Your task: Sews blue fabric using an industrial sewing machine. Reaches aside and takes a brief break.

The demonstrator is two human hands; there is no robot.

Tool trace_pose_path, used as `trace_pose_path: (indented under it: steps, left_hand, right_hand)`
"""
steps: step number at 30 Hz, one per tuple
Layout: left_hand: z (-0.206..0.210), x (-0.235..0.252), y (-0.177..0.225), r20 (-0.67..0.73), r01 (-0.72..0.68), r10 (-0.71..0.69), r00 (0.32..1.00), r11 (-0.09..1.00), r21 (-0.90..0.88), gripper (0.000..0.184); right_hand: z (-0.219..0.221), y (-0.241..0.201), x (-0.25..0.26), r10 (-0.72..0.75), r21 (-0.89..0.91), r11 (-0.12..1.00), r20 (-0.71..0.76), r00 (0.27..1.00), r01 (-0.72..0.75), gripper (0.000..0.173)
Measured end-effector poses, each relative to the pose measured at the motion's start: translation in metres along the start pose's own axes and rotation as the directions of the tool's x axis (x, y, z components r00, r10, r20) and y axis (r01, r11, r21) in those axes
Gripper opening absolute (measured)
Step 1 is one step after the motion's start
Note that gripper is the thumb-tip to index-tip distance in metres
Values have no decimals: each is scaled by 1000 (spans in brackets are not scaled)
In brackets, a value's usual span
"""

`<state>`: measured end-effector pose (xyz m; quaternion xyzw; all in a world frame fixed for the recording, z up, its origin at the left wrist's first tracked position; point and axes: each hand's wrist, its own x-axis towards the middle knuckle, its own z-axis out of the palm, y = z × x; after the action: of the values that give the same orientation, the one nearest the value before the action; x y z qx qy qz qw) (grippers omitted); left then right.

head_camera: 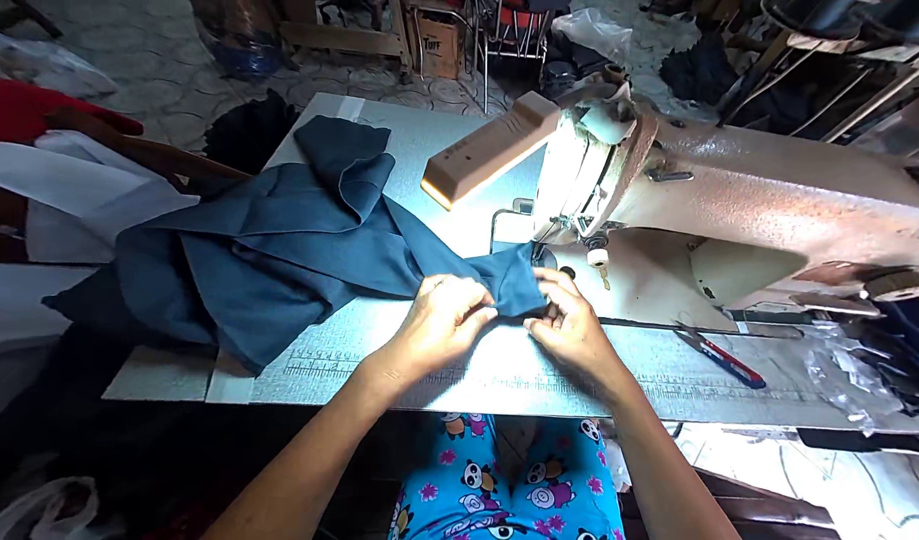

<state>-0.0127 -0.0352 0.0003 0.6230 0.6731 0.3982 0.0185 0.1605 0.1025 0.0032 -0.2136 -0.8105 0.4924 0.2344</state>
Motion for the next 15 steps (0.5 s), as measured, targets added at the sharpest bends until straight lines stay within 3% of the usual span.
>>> trace_pose_path:
  steps: [2, 4, 6, 8, 11, 13, 15]
  left_hand:
    - [0, 2, 6, 7, -18, 18, 1000, 1000, 25, 26]
    - [3, 17, 16, 21, -128, 127, 992, 992, 20, 32]
    - [10, 37, 20, 170, -185, 173, 970, 981, 56, 39]
    - [14, 59, 11, 339, -98, 26, 941, 975, 197, 48]
    - [18, 84, -20, 346, -13, -95, 933, 955, 296, 46]
    - [20, 84, -27, 317, -66, -26, 948, 959, 276, 34]
    - [22, 73, -25, 261, -229, 181, 948, 959, 166, 27]
  right_hand:
    - [9, 3, -9, -78, -83, 994, -39, 996, 74, 14]
    - [18, 3, -15, -133, -199, 974, -94, 987, 112, 18]
    - [23, 1, -18, -151, -270, 956, -123, 981, 114, 18]
    - [25, -1, -16, -120, -303, 950, -117, 986, 79, 20]
    - [24, -11, -10, 20, -331, 943, -77, 997, -45, 29]
    - [23, -14, -9, 51, -335, 940, -49, 998, -64, 29]
    - [19, -12, -13, -22, -340, 940, -28, 999, 12, 25]
